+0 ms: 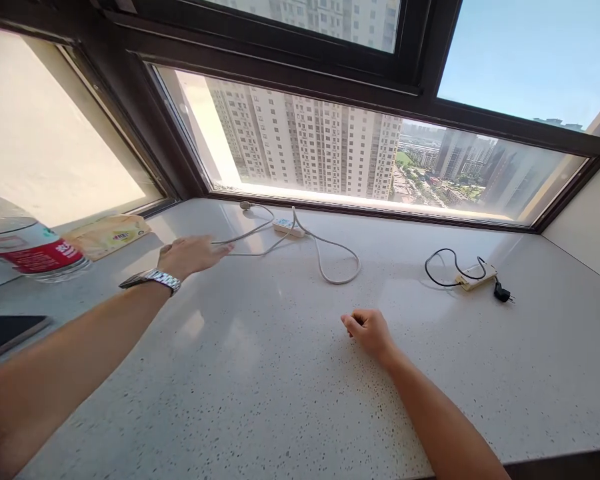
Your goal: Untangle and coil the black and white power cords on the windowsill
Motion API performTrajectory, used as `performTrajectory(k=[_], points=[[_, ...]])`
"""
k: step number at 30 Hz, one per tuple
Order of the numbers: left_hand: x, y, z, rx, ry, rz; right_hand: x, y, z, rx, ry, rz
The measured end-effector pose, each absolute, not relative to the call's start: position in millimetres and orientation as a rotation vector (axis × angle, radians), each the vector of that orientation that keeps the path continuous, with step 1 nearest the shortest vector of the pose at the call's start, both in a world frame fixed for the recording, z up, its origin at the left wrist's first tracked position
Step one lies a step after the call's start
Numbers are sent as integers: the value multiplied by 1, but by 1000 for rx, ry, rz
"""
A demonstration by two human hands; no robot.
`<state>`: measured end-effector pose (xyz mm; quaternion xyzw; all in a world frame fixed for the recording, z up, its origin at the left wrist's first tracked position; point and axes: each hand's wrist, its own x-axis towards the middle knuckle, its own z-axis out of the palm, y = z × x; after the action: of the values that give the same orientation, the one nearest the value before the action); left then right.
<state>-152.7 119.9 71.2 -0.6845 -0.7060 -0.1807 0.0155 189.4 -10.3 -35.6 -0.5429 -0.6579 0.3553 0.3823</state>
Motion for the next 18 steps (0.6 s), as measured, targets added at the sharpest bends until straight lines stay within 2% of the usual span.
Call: performTrajectory(k=[3,5,7,9,11,13,15,18], points=[[-167,104,43,-2176,-2331,-274,187,-8,-37,-1403,-1679,887],[-148,80,22,-2228,-2265,-242,187,-8,-37,-1408,-1685,878],[-112,54,8,-2262,-2195,-325,187,-8,-38,-1407,-1680,878],[-70,30,5,-2568,-2054,-466,188,-8,-37,-1397,-1657,889],[-34,15,11,-3151,-1615,-590,190,-8,-36,-1372,-1618,917],[-15,11,22,-3359,-1298,-760,193,-8,-35,-1317,-1566,942],[-17,17,31,-3203,-1313,-843,196,-8,-36,-1265,-1524,947],[-55,34,36,-2715,-1693,-751,198,-7,-36,-1236,-1499,918]])
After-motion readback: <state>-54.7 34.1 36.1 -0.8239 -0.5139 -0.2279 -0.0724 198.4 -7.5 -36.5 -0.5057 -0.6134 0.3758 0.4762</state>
